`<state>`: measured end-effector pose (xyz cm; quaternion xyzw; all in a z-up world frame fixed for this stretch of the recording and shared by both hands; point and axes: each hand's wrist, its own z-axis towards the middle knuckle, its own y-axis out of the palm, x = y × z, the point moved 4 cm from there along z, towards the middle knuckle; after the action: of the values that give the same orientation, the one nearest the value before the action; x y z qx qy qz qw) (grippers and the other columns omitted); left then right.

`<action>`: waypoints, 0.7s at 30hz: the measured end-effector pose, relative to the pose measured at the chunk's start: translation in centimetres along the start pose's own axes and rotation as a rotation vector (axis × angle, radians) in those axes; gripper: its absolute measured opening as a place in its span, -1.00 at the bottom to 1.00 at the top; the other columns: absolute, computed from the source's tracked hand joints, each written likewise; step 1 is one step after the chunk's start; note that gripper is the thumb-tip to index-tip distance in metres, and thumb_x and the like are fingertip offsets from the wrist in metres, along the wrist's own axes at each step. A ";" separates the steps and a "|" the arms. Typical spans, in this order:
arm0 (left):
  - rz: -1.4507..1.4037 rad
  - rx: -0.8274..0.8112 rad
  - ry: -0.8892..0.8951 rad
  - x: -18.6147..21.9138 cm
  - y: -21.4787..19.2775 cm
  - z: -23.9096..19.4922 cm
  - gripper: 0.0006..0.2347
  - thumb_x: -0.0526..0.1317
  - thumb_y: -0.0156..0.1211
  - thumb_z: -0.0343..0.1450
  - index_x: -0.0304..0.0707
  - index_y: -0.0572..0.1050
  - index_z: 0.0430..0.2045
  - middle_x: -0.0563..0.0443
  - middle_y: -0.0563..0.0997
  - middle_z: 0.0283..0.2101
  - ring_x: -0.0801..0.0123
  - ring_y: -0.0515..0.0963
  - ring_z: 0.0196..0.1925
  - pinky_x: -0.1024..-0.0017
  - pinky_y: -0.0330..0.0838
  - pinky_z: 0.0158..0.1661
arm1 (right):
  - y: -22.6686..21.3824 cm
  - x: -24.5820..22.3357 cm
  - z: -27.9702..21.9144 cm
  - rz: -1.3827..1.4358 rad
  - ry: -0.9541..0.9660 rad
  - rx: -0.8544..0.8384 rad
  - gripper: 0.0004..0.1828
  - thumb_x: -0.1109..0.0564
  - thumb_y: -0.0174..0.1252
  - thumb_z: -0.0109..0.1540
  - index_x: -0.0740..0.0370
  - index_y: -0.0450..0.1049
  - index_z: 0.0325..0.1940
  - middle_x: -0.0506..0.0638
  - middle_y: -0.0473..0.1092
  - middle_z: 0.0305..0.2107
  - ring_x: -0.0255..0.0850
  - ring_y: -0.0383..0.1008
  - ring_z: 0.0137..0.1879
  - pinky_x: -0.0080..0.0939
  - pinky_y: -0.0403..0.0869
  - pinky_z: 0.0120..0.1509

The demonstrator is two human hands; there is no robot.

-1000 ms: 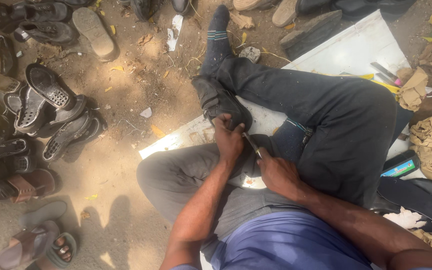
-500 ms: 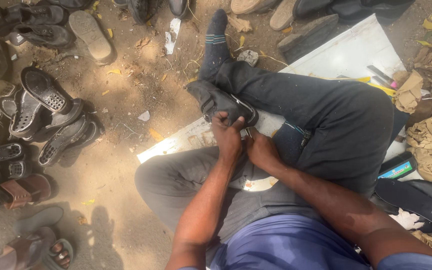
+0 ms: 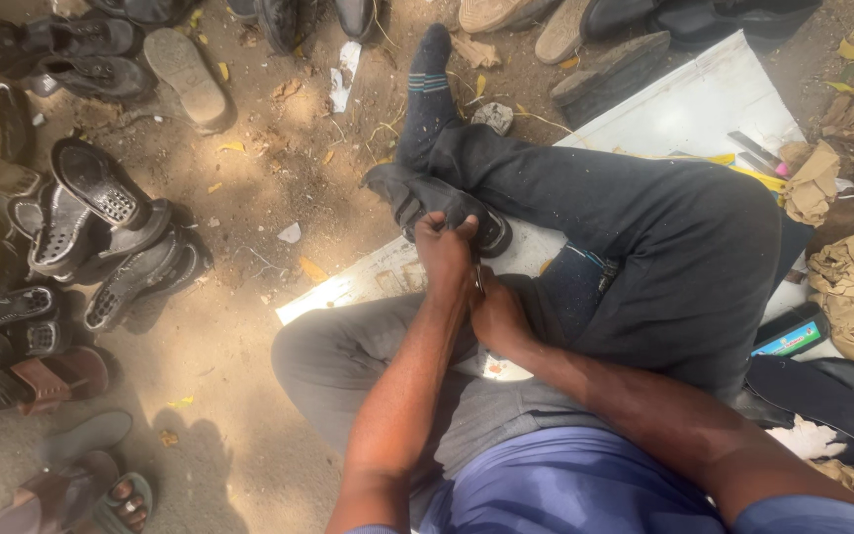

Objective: The person sits on the ground and uses a knife to scrape and clean the sole of a black shoe. They repeatedly scrape the bottom surface and the edges of the sole, occasionally turning the shoe over to work on different areas.

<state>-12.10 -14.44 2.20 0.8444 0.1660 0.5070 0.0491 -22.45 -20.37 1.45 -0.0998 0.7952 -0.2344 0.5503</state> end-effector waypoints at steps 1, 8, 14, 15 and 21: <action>0.025 -0.011 -0.002 0.6 0.7 0.6 -0.59 -0.51 0.31 0.29 -0.43 0.28 -0.03 -0.16 0.50 -0.17 0.33 0.55 -0.22 0.44 0.49 -0.19 | -0.4 -0.3 -1.7 0.015 -0.022 -0.001 -0.58 0.17 0.01 0.31 0.32 0.25 0.25 0.41 0.51 -0.24 0.34 0.54 -0.08 0.20 0.46 -0.06; 0.131 -0.034 0.106 2.2 1.7 0.0 -0.54 -0.44 0.38 0.31 -0.47 0.28 0.03 -0.20 0.50 -0.14 0.27 0.55 -0.16 0.37 0.49 -0.15 | -0.9 -2.8 2.4 0.058 -0.380 0.194 -0.63 0.12 0.15 0.35 0.32 0.25 0.15 0.20 0.49 -0.39 0.05 0.53 -0.30 -0.03 0.45 -0.34; 0.787 -0.490 0.719 6.5 -1.7 -3.7 -0.24 -0.45 0.40 0.22 -0.53 0.07 0.32 -0.39 0.46 -0.01 -0.08 0.49 0.06 0.15 0.39 0.06 | -3.3 -0.4 -1.0 0.337 0.202 -0.174 -0.82 0.13 0.00 0.38 0.31 0.41 -0.06 -0.10 0.26 -0.71 -0.30 0.25 -0.70 -0.17 0.27 -0.63; 0.940 -0.530 0.904 6.5 -2.8 -4.2 -0.28 -0.46 0.33 0.22 -0.54 0.11 0.30 -0.40 0.49 -0.03 -0.16 0.51 0.02 0.12 0.37 0.07 | -3.6 0.1 -1.1 0.330 0.244 -0.182 -0.82 0.12 0.00 0.38 0.27 0.41 -0.05 -0.11 0.23 -0.71 -0.31 0.21 -0.69 -0.18 0.23 -0.63; 1.314 -0.597 1.378 3.5 -2.8 -1.5 -0.51 -0.40 0.08 0.36 -0.45 0.28 0.26 -0.13 0.57 -0.24 0.04 0.56 -0.08 0.13 0.33 0.20 | -3.9 1.6 -0.4 0.259 0.300 -0.281 -0.81 0.09 -0.01 0.39 0.24 0.43 -0.03 -0.13 0.19 -0.72 -0.36 0.15 -0.68 -0.22 0.19 -0.63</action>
<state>-12.59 -10.74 5.14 0.2432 -0.4760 0.8338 -0.1380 -23.80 -24.28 2.15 -0.0365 0.8989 -0.0611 0.4324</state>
